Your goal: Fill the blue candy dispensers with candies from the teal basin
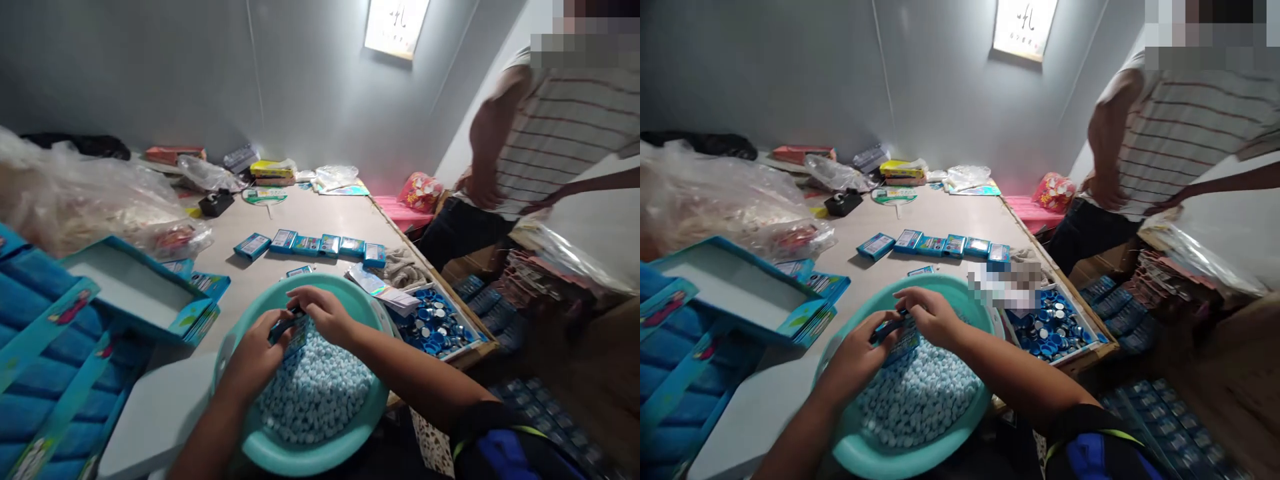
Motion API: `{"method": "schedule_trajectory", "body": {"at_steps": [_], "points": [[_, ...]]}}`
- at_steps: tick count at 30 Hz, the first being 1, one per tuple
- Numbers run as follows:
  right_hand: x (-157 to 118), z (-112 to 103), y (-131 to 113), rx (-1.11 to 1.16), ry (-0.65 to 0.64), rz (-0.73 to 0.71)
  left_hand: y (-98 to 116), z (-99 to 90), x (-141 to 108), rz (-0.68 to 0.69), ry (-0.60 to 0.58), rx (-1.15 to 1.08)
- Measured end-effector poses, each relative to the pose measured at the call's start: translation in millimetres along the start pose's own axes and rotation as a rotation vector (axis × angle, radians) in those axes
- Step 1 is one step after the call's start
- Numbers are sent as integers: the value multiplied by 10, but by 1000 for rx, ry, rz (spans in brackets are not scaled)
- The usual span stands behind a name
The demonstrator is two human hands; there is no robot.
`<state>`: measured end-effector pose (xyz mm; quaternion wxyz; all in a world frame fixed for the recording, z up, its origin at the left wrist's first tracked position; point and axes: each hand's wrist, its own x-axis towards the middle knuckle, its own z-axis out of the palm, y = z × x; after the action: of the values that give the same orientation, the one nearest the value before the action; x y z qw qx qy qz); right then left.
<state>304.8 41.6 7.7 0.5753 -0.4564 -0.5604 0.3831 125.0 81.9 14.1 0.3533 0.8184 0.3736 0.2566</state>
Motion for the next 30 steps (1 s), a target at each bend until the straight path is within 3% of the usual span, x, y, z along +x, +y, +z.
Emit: {"method": "schedule_trajectory", "body": {"at_steps": [4,8,13,20,30], "points": [[43,-32,-18,-182,-120,-5,-23,-29,47,-14,15,7],[66,-59,-63,-444,-288,-111,40,-65,45,-77,64,39],[138,-90,-17,-522,-485,-129,63,-81,60,-122,49,24],[202,-111,-55,-674,-168,69,7,-101,65,-174,27,81],[163,-137,-73,-620,-195,255,-51,-70,84,-91,13,145]]}}
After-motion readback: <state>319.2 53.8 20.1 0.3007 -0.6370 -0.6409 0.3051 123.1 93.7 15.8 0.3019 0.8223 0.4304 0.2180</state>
